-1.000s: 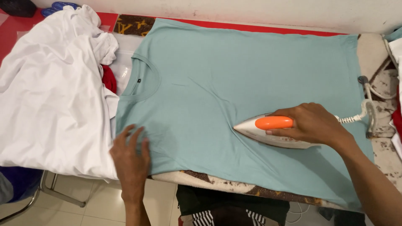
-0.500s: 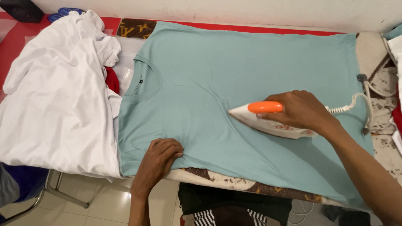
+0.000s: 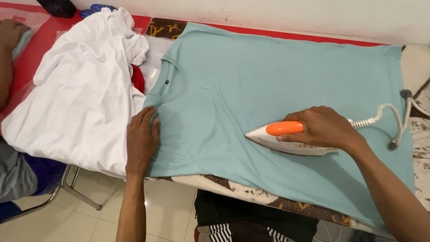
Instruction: A person is ironing a light blue t-shirt on a padded surface, using a steam iron to remove wrinkles while smoothing the fabric with their free hand.
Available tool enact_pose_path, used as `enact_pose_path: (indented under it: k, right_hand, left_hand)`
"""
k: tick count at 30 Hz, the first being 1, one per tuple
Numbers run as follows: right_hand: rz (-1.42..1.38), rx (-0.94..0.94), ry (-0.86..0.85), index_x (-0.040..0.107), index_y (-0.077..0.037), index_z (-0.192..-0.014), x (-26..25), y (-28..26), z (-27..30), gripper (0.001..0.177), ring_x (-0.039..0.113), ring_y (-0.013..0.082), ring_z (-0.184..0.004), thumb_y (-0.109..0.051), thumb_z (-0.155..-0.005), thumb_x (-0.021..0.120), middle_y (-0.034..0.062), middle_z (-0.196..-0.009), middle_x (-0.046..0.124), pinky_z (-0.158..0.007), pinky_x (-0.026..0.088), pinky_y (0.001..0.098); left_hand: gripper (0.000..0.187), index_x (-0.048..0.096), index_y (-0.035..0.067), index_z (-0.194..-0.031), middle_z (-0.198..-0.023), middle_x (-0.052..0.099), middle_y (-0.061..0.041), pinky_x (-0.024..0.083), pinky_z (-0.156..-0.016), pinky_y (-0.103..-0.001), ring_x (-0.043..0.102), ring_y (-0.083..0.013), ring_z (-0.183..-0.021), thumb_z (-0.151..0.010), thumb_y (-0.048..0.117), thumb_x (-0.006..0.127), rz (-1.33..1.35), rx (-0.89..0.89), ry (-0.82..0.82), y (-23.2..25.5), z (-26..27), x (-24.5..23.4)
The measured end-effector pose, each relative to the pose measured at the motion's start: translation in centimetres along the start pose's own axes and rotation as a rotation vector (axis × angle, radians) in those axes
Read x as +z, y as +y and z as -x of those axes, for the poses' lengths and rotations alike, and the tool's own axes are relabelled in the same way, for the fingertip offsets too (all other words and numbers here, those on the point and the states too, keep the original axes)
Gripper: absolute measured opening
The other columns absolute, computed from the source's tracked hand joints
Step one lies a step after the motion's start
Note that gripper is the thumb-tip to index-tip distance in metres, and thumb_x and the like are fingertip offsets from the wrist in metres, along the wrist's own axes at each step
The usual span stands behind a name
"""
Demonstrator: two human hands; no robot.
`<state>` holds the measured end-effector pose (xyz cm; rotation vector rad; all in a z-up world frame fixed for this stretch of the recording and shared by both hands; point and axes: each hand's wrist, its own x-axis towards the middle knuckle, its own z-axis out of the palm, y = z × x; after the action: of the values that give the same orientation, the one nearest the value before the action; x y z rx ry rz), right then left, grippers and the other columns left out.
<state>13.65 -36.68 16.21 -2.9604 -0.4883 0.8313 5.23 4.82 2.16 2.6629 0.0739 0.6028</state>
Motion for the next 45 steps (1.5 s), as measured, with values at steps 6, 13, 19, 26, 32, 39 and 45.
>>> enact_pose_path:
  k: [6, 13, 19, 26, 32, 39, 45]
  right_hand:
    - [0.003, 0.032, 0.064, 0.072, -0.031, -0.097, 0.6, 0.0, -0.5, 0.04, 0.056, 0.0177, -0.065, -0.067, -0.088, 0.056, -0.0023, -0.055, 0.066, -0.065, 0.04, 0.0309]
    - [-0.143, 0.047, 0.281, 0.075, -0.019, -0.121, 0.2, -0.4, -1.7, 0.046, 0.077, 0.0361, -0.092, -0.054, -0.093, 0.064, 0.0109, -0.09, 0.081, -0.083, 0.058, 0.0455]
    - [-0.112, -0.11, 0.253, 0.078, -0.018, -0.118, -1.9, -1.2, -3.6, 0.045, 0.075, 0.0412, -0.101, -0.051, -0.089, 0.07, 0.013, -0.099, 0.082, -0.089, 0.057, 0.0512]
    - [-0.074, -0.082, 0.373, 0.078, -0.016, -0.118, -3.2, -1.3, -9.4, 0.05, 0.073, 0.0432, -0.1, -0.058, -0.093, 0.064, 0.0163, -0.101, 0.079, -0.087, 0.056, 0.0513]
    - [-0.048, -0.202, 0.217, 0.081, -0.026, -0.112, -5.4, -2.8, -11.2, 0.045, 0.074, 0.0384, -0.103, -0.059, -0.083, 0.072, 0.0071, -0.101, 0.082, -0.093, 0.056, 0.05]
    - [-0.034, -0.264, 0.306, 0.079, -0.019, -0.117, -5.6, -4.2, -14.9, 0.053, 0.072, 0.0455, -0.101, -0.062, -0.087, 0.068, 0.017, -0.102, 0.078, -0.091, 0.055, 0.055]
    - [0.031, -0.281, 0.356, 0.078, -0.025, -0.116, -5.9, -5.1, -18.6, 0.055, 0.073, 0.0429, -0.098, -0.069, -0.086, 0.066, 0.0136, -0.099, 0.078, -0.09, 0.054, 0.0537]
  left_hand:
    - [0.045, 0.056, 0.004, -0.145, -0.142, 0.056, -0.013, 0.048, -0.091, -0.054, 0.06, -0.0341, -0.12, -0.107, 0.028, 0.051, -0.081, -0.017, -0.082, -2.0, -4.9, 3.2]
    - [0.024, 0.074, 0.013, -0.117, -0.11, 0.065, -0.01, 0.058, -0.077, -0.049, 0.072, -0.0366, -0.094, -0.108, 0.032, 0.063, -0.084, -0.116, -0.014, -5.0, -6.1, 3.5]
    - [0.013, 0.076, 0.008, -0.111, -0.098, 0.067, -0.012, 0.059, -0.066, -0.042, 0.072, -0.0298, -0.08, -0.105, 0.019, 0.07, 0.038, -0.2, 0.056, -5.8, -5.9, 2.6]
    - [0.014, 0.07, 0.004, -0.112, -0.099, 0.065, -0.018, 0.058, -0.073, -0.054, 0.071, -0.0396, -0.085, -0.1, 0.009, 0.066, 0.071, -0.248, 0.022, -4.0, -5.8, 2.0]
    - [0.014, 0.069, 0.006, -0.109, -0.097, 0.065, -0.016, 0.056, -0.075, -0.056, 0.07, -0.0388, -0.084, -0.097, 0.011, 0.066, 0.099, -0.288, 0.002, -4.0, -6.0, 2.0]
    - [0.013, 0.068, 0.007, -0.11, -0.097, 0.064, -0.013, 0.057, -0.075, -0.053, 0.069, -0.0332, -0.08, -0.099, 0.012, 0.063, 0.117, -0.267, -0.029, -3.9, -5.8, 1.7]
    - [0.012, 0.068, 0.008, -0.11, -0.098, 0.064, -0.013, 0.057, -0.075, -0.052, 0.069, -0.0327, -0.079, -0.101, 0.012, 0.062, 0.078, -0.239, -0.044, -3.7, -5.8, 1.6]
